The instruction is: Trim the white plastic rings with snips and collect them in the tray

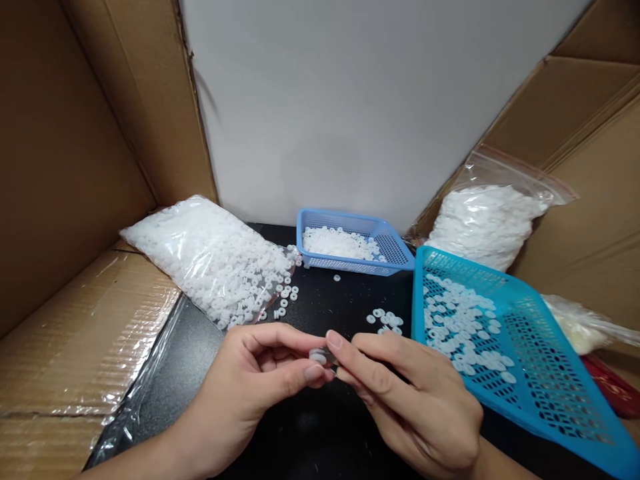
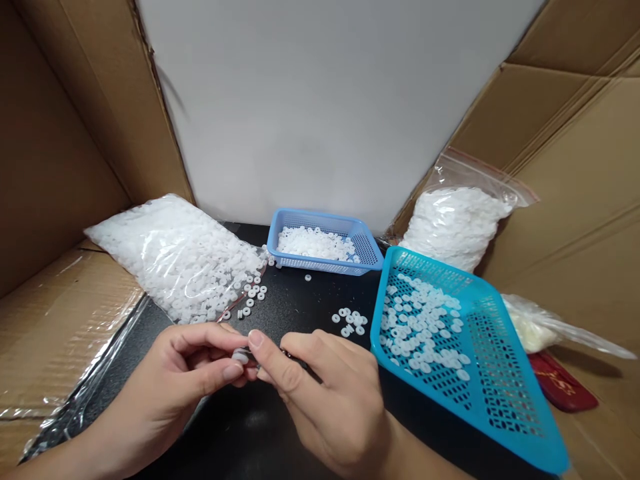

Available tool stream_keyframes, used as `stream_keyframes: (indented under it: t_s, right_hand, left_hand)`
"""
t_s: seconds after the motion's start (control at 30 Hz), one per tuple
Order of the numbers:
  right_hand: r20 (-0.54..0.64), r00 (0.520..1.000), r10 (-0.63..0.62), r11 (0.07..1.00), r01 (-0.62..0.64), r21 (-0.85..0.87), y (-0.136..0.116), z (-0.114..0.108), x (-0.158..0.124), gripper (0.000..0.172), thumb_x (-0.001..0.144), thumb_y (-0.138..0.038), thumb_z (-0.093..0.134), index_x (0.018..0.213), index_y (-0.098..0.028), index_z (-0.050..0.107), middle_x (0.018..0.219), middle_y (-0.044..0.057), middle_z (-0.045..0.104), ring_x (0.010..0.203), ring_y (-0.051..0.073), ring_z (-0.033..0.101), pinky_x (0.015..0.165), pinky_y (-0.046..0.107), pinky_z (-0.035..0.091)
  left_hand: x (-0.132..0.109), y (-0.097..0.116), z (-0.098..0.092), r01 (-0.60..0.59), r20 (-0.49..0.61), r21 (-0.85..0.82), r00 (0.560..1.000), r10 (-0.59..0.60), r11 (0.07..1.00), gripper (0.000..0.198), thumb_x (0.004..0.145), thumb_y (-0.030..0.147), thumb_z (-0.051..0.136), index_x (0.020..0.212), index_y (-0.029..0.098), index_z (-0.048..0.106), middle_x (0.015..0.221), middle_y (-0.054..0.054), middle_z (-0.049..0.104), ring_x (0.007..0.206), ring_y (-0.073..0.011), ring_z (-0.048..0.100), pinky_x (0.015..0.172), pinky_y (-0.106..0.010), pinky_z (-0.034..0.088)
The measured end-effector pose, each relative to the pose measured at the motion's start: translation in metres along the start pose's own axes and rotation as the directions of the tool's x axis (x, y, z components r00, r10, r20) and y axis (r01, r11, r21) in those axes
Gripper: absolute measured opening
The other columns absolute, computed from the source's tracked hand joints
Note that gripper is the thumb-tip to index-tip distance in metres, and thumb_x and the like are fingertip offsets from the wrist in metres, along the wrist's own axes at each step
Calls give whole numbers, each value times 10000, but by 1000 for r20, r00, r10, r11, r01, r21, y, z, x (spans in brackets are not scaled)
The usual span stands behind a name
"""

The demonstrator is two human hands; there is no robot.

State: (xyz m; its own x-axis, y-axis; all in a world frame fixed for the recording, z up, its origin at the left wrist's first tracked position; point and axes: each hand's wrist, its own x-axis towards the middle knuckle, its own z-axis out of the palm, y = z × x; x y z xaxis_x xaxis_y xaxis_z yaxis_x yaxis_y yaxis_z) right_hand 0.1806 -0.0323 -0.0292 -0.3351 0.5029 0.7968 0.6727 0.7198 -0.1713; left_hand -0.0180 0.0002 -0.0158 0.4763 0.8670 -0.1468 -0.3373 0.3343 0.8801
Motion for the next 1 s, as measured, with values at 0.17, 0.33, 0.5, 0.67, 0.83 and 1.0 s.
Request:
stream_keyframes:
  t_s: [0.17, 0.33, 0.5, 0.67, 0.83, 1.0]
  right_hand:
    - [3, 1000, -29, 1000, 29, 0, 0, -1, 0, 303, 1001, -59, 571, 1262, -123, 709, 808, 58, 734, 658, 135, 646, 554, 257, 478]
    - [18, 999, -40, 999, 40, 5, 2, -2, 1, 315, 994, -51, 574, 1274, -119, 703, 820, 59, 733, 661, 135, 635, 559, 261, 467]
    - [38, 998, -43, 999, 44, -23, 2, -3, -2, 420, 993, -51, 568, 1393, -156, 641, 822, 51, 728, 651, 141, 635, 549, 271, 460]
    - [87, 995, -51, 996, 58, -70, 2, -6, -2, 480, 1002, -63, 550, 1467, -181, 578, 833, 48, 737, 650, 149, 644, 547, 280, 476]
    - [116, 991, -73, 991, 85, -103, 1, -7, 2, 337, 1010, -72, 543, 1309, -138, 685, 818, 48, 735, 621, 145, 622, 531, 285, 451]
    - [145, 986, -81, 986, 100, -130, 1, -10, 5, 298, 1036, -84, 510, 1276, -137, 678, 799, 35, 740, 591, 135, 602, 519, 282, 439]
  left_hand:
    - [-2, 0, -2, -20, 17, 20, 1000, 19, 1000, 71, 773, 199, 887, 840, 206, 865, 799, -35, 827, 746, -115, 749, 739, -148, 586]
    - [-2, 2, -2, -20, 35, 21, 999, 20, 1000, 72, 770, 175, 881, 832, 208, 864, 799, -25, 802, 738, -111, 727, 729, -159, 579]
    - [-1, 4, -2, 25, 12, 43, 1000, -25, 999, 68, 749, 203, 898, 804, 197, 858, 770, -27, 786, 719, -110, 700, 707, -166, 563]
    - [-2, 7, 0, 38, 9, 73, 999, -39, 997, 72, 745, 221, 902, 791, 197, 852, 755, -19, 770, 703, -105, 679, 686, -163, 545]
    - [-2, 8, -1, 17, 7, 102, 1000, -18, 995, 46, 767, 222, 884, 789, 205, 848, 751, -9, 755, 701, -98, 658, 675, -157, 524]
    - [-2, 7, -4, 9, 21, 112, 1000, -12, 994, 39, 778, 218, 875, 801, 212, 844, 755, -5, 751, 699, -100, 653, 662, -163, 513]
